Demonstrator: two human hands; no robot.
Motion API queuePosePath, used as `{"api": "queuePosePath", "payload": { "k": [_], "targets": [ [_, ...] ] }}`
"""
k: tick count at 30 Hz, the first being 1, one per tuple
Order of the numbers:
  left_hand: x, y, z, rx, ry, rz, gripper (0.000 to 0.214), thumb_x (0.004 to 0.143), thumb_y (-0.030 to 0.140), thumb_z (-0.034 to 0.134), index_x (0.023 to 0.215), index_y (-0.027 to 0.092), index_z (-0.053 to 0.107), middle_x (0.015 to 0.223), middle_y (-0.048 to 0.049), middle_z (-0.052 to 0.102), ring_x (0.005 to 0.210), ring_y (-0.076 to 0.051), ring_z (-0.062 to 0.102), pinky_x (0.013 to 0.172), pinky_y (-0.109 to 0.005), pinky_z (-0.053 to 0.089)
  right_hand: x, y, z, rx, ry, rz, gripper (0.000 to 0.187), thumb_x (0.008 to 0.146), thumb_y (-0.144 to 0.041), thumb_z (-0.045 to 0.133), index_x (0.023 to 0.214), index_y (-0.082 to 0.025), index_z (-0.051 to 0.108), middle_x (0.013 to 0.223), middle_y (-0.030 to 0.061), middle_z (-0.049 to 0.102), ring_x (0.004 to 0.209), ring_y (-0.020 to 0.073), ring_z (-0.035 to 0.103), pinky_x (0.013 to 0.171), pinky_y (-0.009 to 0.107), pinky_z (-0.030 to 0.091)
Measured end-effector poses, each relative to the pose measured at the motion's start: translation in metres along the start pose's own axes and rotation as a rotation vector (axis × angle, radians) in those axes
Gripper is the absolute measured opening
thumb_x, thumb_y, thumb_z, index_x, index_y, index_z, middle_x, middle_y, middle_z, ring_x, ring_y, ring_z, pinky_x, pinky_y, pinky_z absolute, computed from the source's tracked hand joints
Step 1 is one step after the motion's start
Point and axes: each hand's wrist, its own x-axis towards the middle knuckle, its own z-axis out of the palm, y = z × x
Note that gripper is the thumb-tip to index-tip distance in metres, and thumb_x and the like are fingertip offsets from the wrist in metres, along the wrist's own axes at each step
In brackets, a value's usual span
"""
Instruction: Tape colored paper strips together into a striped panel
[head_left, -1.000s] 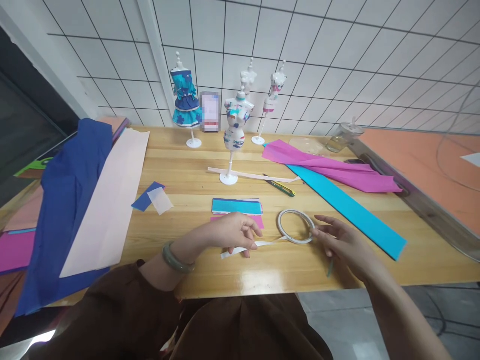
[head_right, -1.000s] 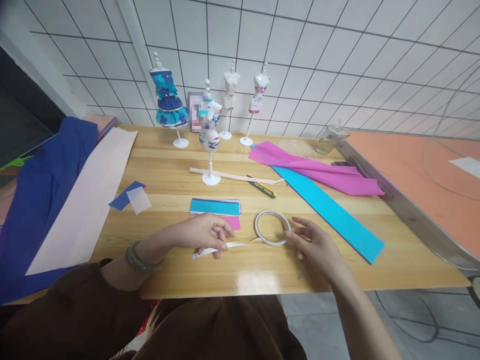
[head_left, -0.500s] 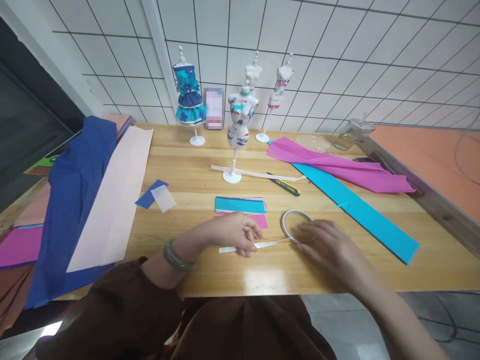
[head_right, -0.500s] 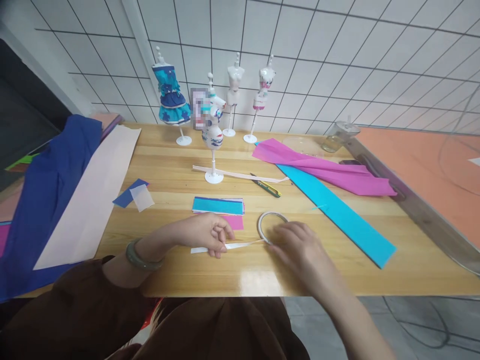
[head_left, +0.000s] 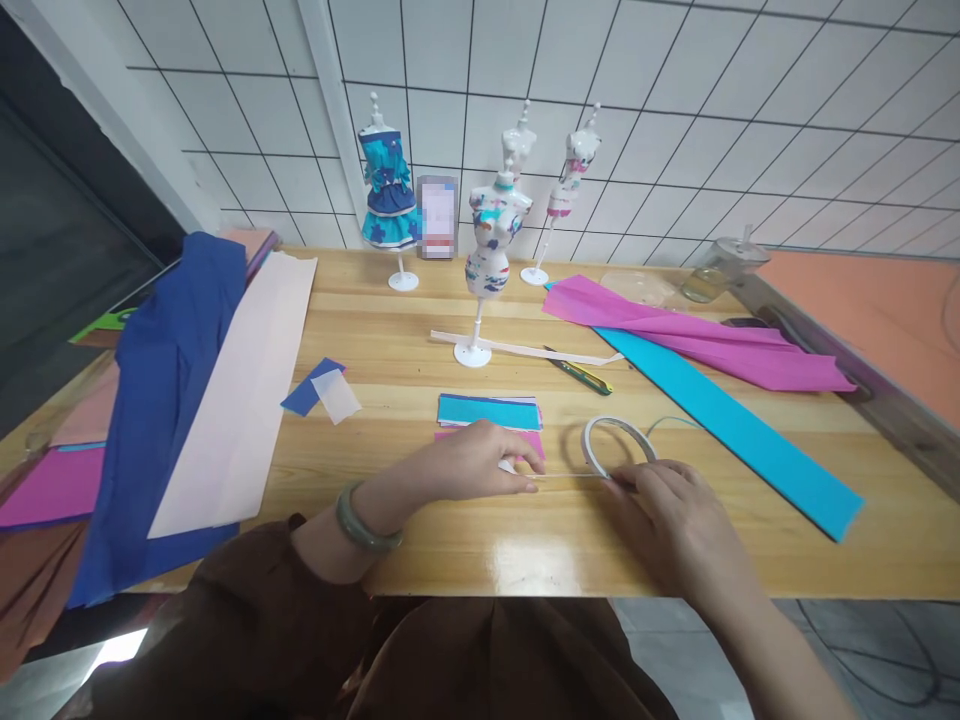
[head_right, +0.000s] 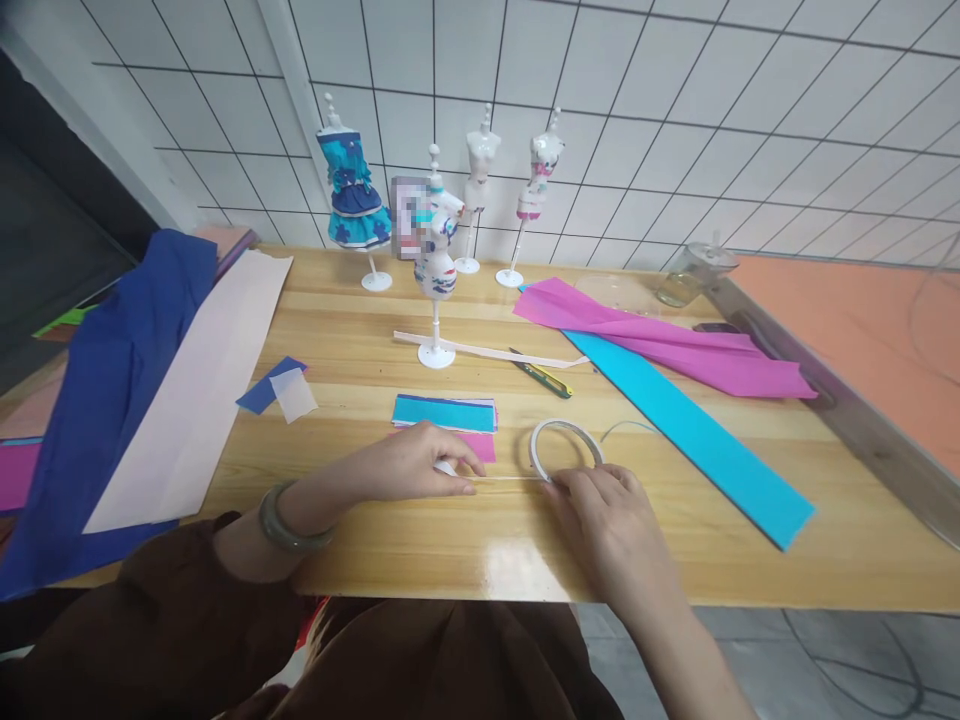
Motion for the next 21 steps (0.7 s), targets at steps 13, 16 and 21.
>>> {"api": "queuePosePath", "payload": {
  "k": [13,16,21],
  "targets": [
    [0.001,0.002,0.006,0.041,0.144,0.169,0.016,0.082,0.023,0.054,0.085,0.017,0.069,0.091,-0.0012,0.071,0.083,-0.012,0.063,0.069,-0.019,0.041,-0.008,-0.001,0.004,-0.041,0.021,0.114,0.019,0.087,-0.034,0.052,0.081,-0.019,0.061,0.071,0.0064,0.068,0.066,0.0209,0.062,0.064,0.033,0.045],
    [0.001,0.002,0.005,0.030,0.146,0.180,0.015,0.082,0.021,0.054,0.083,0.017,0.068,0.089,-0.0008,0.071,0.081,-0.012,0.063,0.069,-0.019,0.041,-0.010,-0.001,0.007,-0.021,0.010,0.140,0.020,0.087,-0.035,0.053,0.081,-0.020,0.063,0.070,0.0057,0.068,0.067,0.0213,0.063,0.063,0.032,0.046],
    [0.000,0.002,0.004,0.072,0.190,0.104,0.015,0.079,0.031,0.060,0.081,0.017,0.064,0.078,0.0003,0.068,0.070,-0.011,0.058,0.060,-0.020,0.037,-0.011,-0.003,0.008,-0.038,0.023,0.148,0.021,0.087,-0.036,0.053,0.081,-0.019,0.063,0.072,0.0058,0.069,0.069,0.0211,0.064,0.063,0.032,0.046]
  ]
}}
